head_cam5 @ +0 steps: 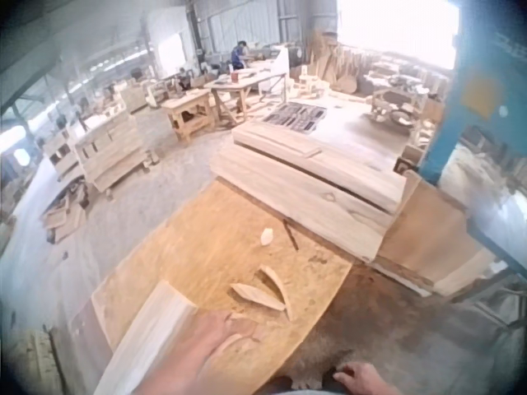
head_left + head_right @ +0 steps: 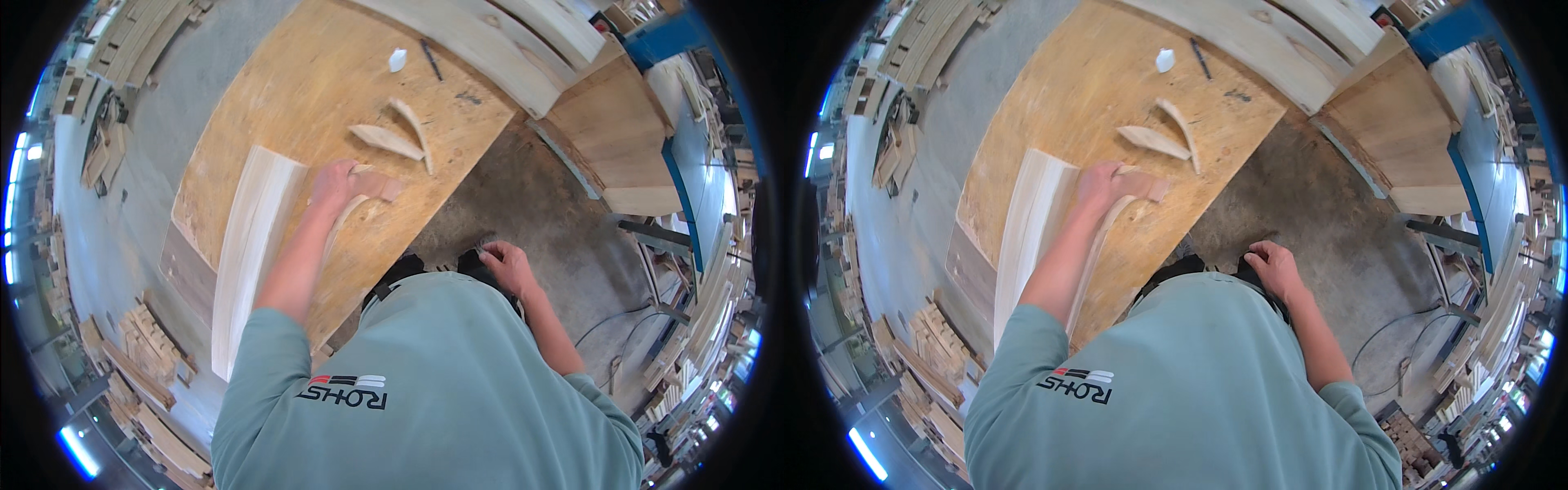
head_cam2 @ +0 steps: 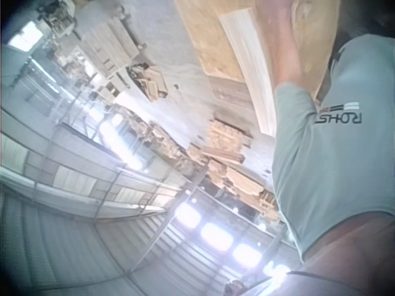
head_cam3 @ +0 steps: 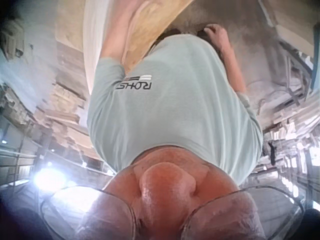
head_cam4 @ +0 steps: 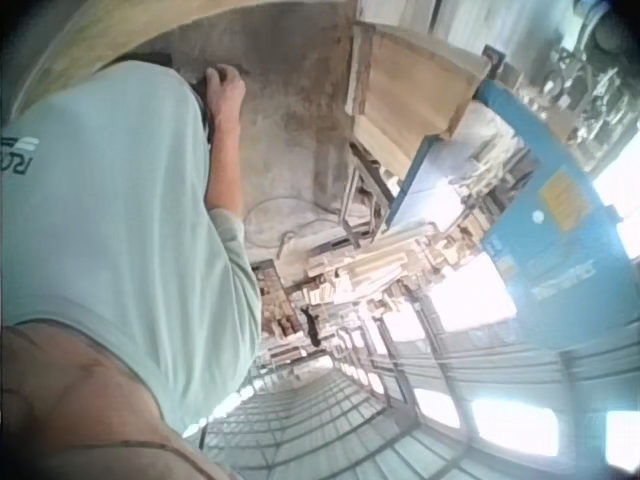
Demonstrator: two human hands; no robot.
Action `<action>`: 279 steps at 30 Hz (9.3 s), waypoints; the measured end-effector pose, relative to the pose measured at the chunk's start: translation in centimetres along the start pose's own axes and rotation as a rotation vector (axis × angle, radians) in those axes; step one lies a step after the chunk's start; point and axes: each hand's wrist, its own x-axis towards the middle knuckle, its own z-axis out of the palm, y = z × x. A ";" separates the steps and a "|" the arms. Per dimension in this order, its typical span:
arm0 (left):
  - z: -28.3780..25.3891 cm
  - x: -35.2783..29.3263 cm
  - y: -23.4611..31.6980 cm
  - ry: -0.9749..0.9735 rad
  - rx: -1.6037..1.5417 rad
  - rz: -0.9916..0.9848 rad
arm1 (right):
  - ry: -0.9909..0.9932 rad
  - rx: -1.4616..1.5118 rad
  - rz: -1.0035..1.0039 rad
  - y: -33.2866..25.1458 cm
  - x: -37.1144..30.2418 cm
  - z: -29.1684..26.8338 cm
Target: The person uses a vertical band saw to cut small curved wooden pieces and then applies adhesive to join the cut pieces to a larger wooden furniture component.
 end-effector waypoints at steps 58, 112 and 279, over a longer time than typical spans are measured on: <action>59.6 37.1 108.7 -0.250 -0.254 0.967 | 0.755 0.681 0.939 62.8 -10.1 -25.8; 27.5 15.1 84.3 0.152 -0.392 0.871 | 0.459 0.361 -0.209 42.0 -5.7 -57.5; -3.2 -3.0 -8.9 -0.524 -0.313 -0.287 | -0.481 -0.317 -0.543 -16.3 21.5 12.7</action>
